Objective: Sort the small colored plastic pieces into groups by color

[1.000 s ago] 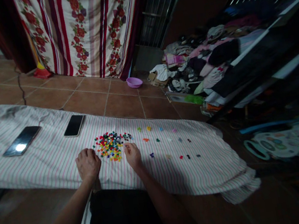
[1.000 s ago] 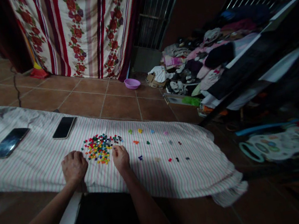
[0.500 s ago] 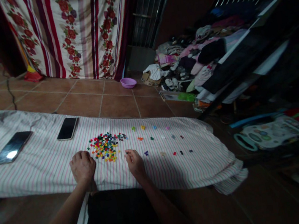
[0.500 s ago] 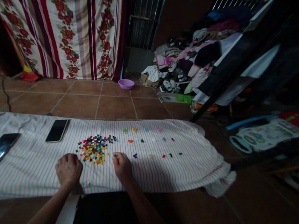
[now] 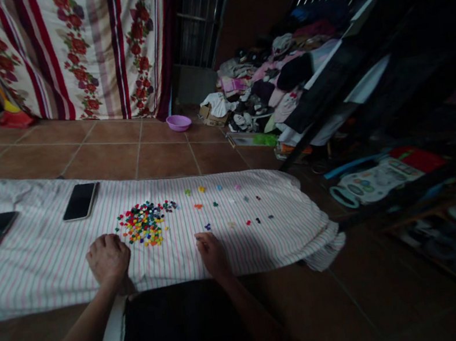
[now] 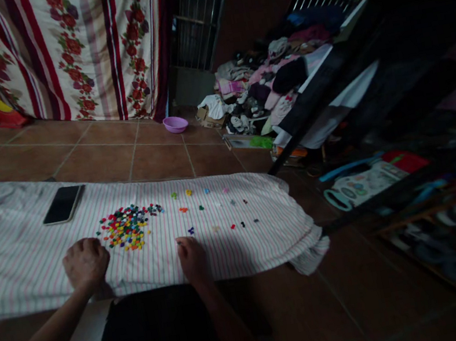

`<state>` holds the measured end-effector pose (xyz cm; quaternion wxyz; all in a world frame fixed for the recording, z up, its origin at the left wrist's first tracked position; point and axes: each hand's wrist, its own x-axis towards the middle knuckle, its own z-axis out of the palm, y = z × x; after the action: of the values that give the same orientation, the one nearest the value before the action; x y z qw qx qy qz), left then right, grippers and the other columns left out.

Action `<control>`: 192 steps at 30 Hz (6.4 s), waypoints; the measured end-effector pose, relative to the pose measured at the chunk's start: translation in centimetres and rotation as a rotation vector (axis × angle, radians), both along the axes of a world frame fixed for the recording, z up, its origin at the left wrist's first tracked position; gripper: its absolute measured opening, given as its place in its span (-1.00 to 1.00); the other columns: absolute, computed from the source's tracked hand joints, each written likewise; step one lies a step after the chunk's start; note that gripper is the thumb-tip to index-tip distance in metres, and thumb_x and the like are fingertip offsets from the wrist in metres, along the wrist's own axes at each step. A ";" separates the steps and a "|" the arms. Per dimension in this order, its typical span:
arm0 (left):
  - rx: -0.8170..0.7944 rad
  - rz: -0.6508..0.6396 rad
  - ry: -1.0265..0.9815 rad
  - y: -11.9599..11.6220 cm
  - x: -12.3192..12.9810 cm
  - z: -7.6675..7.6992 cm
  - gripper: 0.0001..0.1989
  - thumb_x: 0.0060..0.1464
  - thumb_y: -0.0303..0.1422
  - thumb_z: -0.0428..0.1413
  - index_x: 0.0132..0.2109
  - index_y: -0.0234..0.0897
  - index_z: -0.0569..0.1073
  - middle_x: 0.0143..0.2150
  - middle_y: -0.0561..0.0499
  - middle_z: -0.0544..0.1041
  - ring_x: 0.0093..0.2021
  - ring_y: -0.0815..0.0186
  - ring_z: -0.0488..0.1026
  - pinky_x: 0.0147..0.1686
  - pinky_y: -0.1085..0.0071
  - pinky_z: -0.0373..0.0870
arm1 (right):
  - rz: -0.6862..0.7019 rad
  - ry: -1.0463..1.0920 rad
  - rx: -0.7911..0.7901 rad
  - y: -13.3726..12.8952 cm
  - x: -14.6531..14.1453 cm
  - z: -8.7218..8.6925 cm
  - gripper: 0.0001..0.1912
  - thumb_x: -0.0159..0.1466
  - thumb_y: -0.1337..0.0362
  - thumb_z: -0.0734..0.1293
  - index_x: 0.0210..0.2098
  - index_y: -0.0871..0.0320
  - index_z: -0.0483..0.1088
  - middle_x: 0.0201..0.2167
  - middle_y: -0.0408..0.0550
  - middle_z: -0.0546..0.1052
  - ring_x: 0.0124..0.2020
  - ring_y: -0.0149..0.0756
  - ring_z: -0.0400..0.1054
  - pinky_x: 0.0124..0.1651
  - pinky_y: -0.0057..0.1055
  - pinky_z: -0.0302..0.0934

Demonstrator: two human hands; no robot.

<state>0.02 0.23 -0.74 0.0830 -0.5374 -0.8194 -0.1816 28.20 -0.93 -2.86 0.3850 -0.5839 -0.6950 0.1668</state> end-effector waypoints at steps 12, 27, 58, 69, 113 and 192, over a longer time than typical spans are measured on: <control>0.018 -0.003 -0.037 -0.2 0.4 0.6 -0.69 0.13 -0.32 -0.11 -0.16 -0.40 0.46 -0.12 -0.29 0.46 -0.09 0.01 0.35 -0.13 0.11 0.22 | -0.186 0.074 0.102 -1.3 7.1 -0.9 -0.72 0.28 0.23 0.18 -0.19 0.17 0.47 -0.26 0.09 0.55 -0.24 -0.23 0.44 -0.19 -0.31 0.37; 0.014 0.000 -0.006 -0.3 0.5 0.7 -0.64 0.13 -0.31 -0.13 -0.15 -0.45 0.46 -0.14 -0.33 0.47 -0.10 -0.02 0.37 -0.17 0.10 0.23 | -0.707 0.063 0.095 1.5 19.9 0.0 -0.57 0.13 0.13 0.15 -0.17 0.24 0.47 -0.26 0.11 0.57 -0.24 -0.16 0.42 -0.13 -0.28 0.27; -0.004 0.008 -0.025 -0.1 0.4 0.5 -0.66 0.10 -0.31 -0.12 -0.15 -0.40 0.47 -0.13 -0.30 0.46 -0.09 0.00 0.35 -0.13 0.11 0.21 | -0.678 -0.186 -0.143 6.4 24.6 0.0 -0.63 0.02 0.26 0.22 -0.26 0.26 0.54 -0.35 0.08 0.48 -0.25 -0.16 0.32 -0.03 -0.30 0.21; -0.026 0.021 -0.005 0.2 0.1 0.0 -0.66 0.14 -0.29 -0.16 -0.14 -0.32 0.45 -0.12 -0.20 0.46 -0.09 0.09 0.33 -0.14 0.20 0.15 | -0.602 -0.174 -0.041 6.7 25.3 -0.5 -0.76 0.02 0.16 0.23 -0.49 0.15 0.46 -0.42 0.05 0.47 -0.30 -0.15 0.27 -0.10 -0.21 0.23; 0.028 -0.019 -0.086 0.3 0.1 -0.3 -0.73 0.11 -0.38 -0.08 -0.14 -0.33 0.45 -0.10 -0.22 0.43 -0.07 0.08 0.28 -0.13 0.18 0.12 | 0.067 -0.039 0.230 7.6 2.0 0.2 -0.66 0.27 0.28 0.10 -0.20 0.14 0.50 -0.23 0.04 0.53 -0.15 -0.23 0.42 -0.10 -0.28 0.35; -0.059 -0.384 0.081 7.1 -1.3 -2.8 -0.41 0.27 -0.15 -0.32 0.29 -0.31 0.23 0.33 -0.23 0.23 0.35 -0.01 0.10 0.23 -0.06 0.07 | 0.176 -0.129 0.193 10.5 -9.7 -2.2 -0.72 0.38 0.26 0.16 -0.20 0.07 0.52 -0.27 -0.04 0.51 -0.17 -0.26 0.34 -0.03 -0.34 0.21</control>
<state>-1.27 7.36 -3.55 0.0637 -0.6929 -0.7028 -0.1482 18.52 9.58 -5.02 0.3780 -0.4904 -0.7795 0.0944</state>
